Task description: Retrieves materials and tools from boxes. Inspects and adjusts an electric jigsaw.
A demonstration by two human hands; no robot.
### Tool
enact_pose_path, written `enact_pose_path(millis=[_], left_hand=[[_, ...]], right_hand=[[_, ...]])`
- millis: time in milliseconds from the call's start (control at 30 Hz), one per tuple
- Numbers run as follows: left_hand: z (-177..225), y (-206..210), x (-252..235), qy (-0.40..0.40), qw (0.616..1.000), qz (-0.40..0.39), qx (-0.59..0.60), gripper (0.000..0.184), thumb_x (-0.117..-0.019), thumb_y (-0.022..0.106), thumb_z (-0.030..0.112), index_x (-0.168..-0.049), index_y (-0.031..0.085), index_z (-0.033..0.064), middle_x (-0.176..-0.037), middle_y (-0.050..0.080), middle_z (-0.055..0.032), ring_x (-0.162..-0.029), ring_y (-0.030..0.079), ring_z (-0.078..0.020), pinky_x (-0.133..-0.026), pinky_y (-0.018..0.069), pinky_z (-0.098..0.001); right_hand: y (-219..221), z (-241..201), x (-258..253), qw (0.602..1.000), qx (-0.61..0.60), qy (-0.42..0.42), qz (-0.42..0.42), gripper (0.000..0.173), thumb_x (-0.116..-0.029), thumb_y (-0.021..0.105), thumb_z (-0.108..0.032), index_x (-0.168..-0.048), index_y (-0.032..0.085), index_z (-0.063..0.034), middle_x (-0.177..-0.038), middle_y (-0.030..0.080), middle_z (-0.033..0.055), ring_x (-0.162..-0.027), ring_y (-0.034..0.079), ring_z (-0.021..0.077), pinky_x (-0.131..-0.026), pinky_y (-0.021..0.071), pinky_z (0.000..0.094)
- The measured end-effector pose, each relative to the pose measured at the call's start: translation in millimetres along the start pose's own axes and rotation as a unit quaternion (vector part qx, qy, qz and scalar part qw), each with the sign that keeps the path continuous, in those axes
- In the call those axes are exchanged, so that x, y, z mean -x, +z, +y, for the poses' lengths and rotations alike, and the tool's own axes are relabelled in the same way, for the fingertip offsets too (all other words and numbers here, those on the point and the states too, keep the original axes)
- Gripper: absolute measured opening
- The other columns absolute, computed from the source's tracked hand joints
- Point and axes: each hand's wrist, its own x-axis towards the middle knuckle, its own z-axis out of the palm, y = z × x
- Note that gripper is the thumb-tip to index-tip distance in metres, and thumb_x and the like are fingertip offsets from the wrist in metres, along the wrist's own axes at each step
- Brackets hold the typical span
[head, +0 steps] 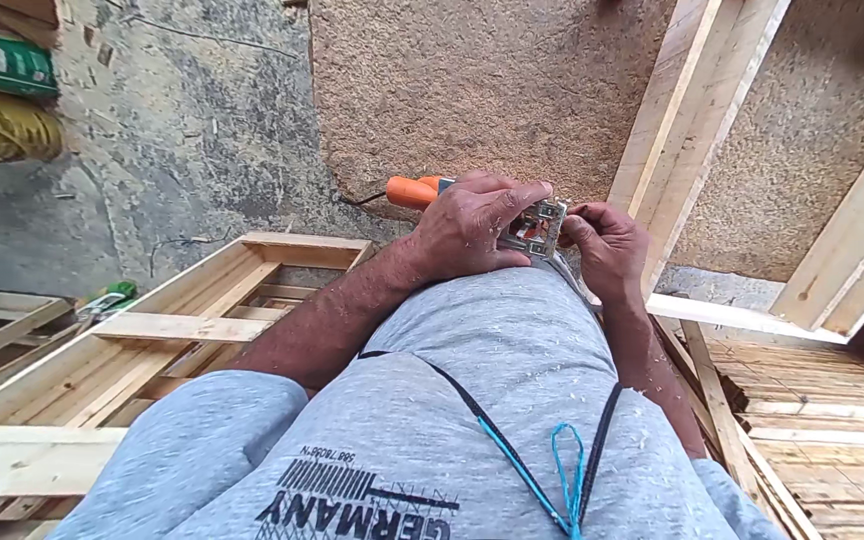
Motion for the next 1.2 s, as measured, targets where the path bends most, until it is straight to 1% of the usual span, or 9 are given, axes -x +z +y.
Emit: enact_pose_path(millis=[200,400,667,767,867,1000,1033,1133,1200], left_hand=[[0,-1,1,0.001,1.000,0.000,0.001,0.074,-0.0824,0.082,0.048,-0.139,0.061,0.0047,-0.114,0.074,-0.0087,-0.105,0.068,-0.0208,-0.101,0.0508,-0.0436],[0,-1,1,0.002,1.000,-0.003,0.003,0.074,-0.0828,0.082,0.048,-0.140,0.061,0.0046,-0.109,0.075,-0.0079,-0.101,0.068,-0.0207,-0.099,0.0513,-0.0435],[0,-1,1,0.004,1.000,-0.001,0.000,0.074,-0.0829,0.081,0.047,-0.140,0.061,0.0047,-0.116,0.074,-0.0088,-0.105,0.068,-0.0207,-0.099,0.0512,-0.0429],[-1,-1,1,0.005,1.000,0.001,0.002,0.074,-0.0830,0.081,0.048,-0.139,0.062,0.0041,-0.114,0.075,-0.0090,-0.104,0.068,-0.0211,-0.099,0.0510,-0.0427],[-1,-1,0,0.005,1.000,-0.003,0.002,0.075,-0.0827,0.082,0.048,-0.140,0.061,0.0045,-0.113,0.075,-0.0087,-0.104,0.068,-0.0209,-0.100,0.0509,-0.0432],[-1,-1,1,0.006,1.000,-0.002,0.000,0.074,-0.0832,0.081,0.049,-0.139,0.062,0.0046,-0.119,0.074,-0.0088,-0.109,0.068,-0.0213,-0.102,0.0511,-0.0433],[-1,-1,1,0.009,1.000,0.001,0.003,0.074,-0.0830,0.081,0.049,-0.139,0.062,0.0040,-0.117,0.074,-0.0093,-0.108,0.068,-0.0217,-0.101,0.0512,-0.0435],[0,-1,2,0.011,1.000,0.001,0.001,0.074,-0.0830,0.081,0.048,-0.139,0.062,0.0041,-0.117,0.074,-0.0091,-0.107,0.068,-0.0217,-0.101,0.0515,-0.0433],[0,0,2,0.013,1.000,0.000,0.001,0.074,-0.0831,0.081,0.048,-0.139,0.062,0.0040,-0.116,0.075,-0.0090,-0.107,0.069,-0.0218,-0.101,0.0510,-0.0438]], right_hand=[[5,-6,-12,0.999,0.020,0.016,-0.036,0.006,-0.0984,0.065,-0.006,-0.102,0.070,-0.0040,-0.083,0.073,0.0003,-0.069,0.070,0.0096,-0.067,0.0635,0.0294],[-1,-9,-22,0.996,-0.003,0.036,-0.076,0.006,-0.1002,0.062,-0.006,-0.101,0.068,-0.0039,-0.082,0.073,0.0013,-0.069,0.071,0.0105,-0.066,0.0638,0.0302],[-4,-15,-29,0.992,-0.004,0.063,-0.105,0.006,-0.0989,0.065,-0.007,-0.101,0.070,-0.0041,-0.079,0.073,0.0015,-0.065,0.070,0.0100,-0.063,0.0631,0.0286],[-4,-16,-31,0.991,-0.010,0.069,-0.115,0.006,-0.0991,0.064,-0.007,-0.100,0.070,-0.0044,-0.080,0.072,0.0017,-0.065,0.070,0.0101,-0.064,0.0631,0.0287],[-5,-16,-32,0.991,0.002,0.039,-0.125,0.007,-0.0987,0.064,-0.005,-0.101,0.070,-0.0040,-0.083,0.072,0.0010,-0.068,0.069,0.0085,-0.065,0.0622,0.0270],[-5,-17,-32,0.989,0.045,-0.027,-0.135,0.010,-0.0978,0.064,-0.002,-0.105,0.071,-0.0017,-0.092,0.071,0.0021,-0.073,0.068,0.0071,-0.067,0.0618,0.0257],[-4,-18,-32,0.990,0.044,-0.020,-0.132,0.010,-0.0979,0.065,-0.003,-0.105,0.071,-0.0018,-0.092,0.071,0.0021,-0.072,0.068,0.0074,-0.067,0.0620,0.0260],[-1,-21,-31,0.991,0.013,0.077,-0.107,0.005,-0.0978,0.066,-0.005,-0.101,0.069,-0.0040,-0.083,0.073,0.0020,-0.066,0.070,0.0104,-0.063,0.0637,0.0294],[0,-24,-32,0.987,-0.005,0.119,-0.105,0.003,-0.0974,0.066,-0.004,-0.100,0.067,-0.0040,-0.079,0.073,0.0030,-0.064,0.071,0.0123,-0.063,0.0646,0.0316]])
